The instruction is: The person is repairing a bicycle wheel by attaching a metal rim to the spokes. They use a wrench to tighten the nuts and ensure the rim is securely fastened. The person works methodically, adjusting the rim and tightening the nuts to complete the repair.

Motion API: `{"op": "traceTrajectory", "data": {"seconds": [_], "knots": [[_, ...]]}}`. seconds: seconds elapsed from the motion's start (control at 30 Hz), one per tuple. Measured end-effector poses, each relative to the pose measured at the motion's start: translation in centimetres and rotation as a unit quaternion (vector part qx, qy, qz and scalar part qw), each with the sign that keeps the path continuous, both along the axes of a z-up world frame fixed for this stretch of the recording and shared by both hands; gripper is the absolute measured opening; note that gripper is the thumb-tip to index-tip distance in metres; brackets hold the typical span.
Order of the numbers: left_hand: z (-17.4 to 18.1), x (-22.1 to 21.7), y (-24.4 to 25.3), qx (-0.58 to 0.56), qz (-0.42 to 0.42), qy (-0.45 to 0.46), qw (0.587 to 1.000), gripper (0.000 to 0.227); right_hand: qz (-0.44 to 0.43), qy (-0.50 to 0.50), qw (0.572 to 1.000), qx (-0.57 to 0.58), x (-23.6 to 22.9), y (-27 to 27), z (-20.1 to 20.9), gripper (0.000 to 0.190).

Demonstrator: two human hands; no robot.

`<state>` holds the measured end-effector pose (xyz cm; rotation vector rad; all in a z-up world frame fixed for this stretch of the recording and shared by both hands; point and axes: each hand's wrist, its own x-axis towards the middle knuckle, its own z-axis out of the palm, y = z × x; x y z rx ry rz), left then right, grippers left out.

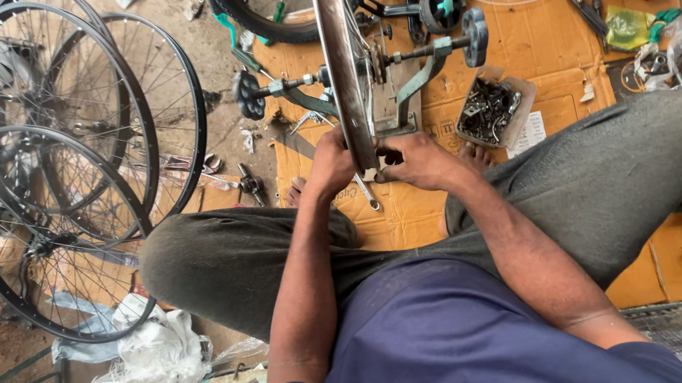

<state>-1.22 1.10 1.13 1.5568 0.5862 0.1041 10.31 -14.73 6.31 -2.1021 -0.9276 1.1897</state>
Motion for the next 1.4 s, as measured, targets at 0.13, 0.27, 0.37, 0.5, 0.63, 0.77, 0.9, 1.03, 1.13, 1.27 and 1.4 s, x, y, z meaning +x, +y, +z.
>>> {"op": "traceTrajectory", "data": {"seconds": [0.13, 0.27, 0.37, 0.5, 0.63, 0.77, 0.9, 1.03, 1.13, 1.27, 1.4], "knots": [[-0.2, 0.8, -0.1, 0.056, 0.021, 0.02, 0.998, 0.031, 0.002, -0.037, 0.998, -0.042, 0.0, 0.0, -2.4, 0.036], [-0.2, 1.7, -0.9, 0.353, 0.041, 0.049, 0.933, 0.054, 0.005, -0.101, 0.995, -0.011, 0.0, -0.1, -5.7, 0.041], [-0.7, 2.1, -1.0, 0.312, 0.054, 0.096, 0.944, 0.057, -0.028, -0.083, 0.996, -0.03, -0.3, 0.1, -6.1, 0.048], [-1.1, 0.6, -1.2, 0.262, 0.095, 0.052, 0.959, 0.035, 0.002, -0.116, 0.99, 0.078, -1.2, 0.1, -3.2, 0.043], [-0.1, -0.7, -0.5, -0.076, 0.089, -0.075, 0.99, 0.022, 0.044, -0.092, 0.984, 0.144, -1.6, -0.1, 0.6, 0.035], [2.4, -2.4, 1.3, -0.455, -0.018, -0.187, 0.87, 0.009, 0.055, -0.063, 0.977, 0.197, -1.4, -0.8, 3.1, 0.037], [1.8, -2.2, 1.6, -0.455, -0.057, -0.188, 0.868, 0.015, 0.042, -0.044, 0.994, 0.089, -0.9, -0.9, 2.9, 0.034], [-0.1, -1.5, 1.9, -0.231, -0.05, -0.058, 0.97, 0.019, 0.064, -0.023, 0.998, 0.005, -0.4, -0.8, 1.6, 0.028], [-0.3, -0.1, 1.1, -0.039, -0.028, -0.069, 0.996, 0.035, -0.008, 0.006, 0.999, -0.042, -0.6, -0.3, 0.6, 0.028], [0.8, 0.5, 0.8, 0.212, -0.038, 0.011, 0.977, 0.047, -0.073, -0.009, 0.997, 0.005, -0.3, 0.1, -1.5, 0.026], [1.2, 1.0, 0.2, 0.267, -0.029, 0.107, 0.957, 0.046, -0.09, 0.003, 0.995, 0.037, 0.1, 0.6, -3.7, 0.031]]}}
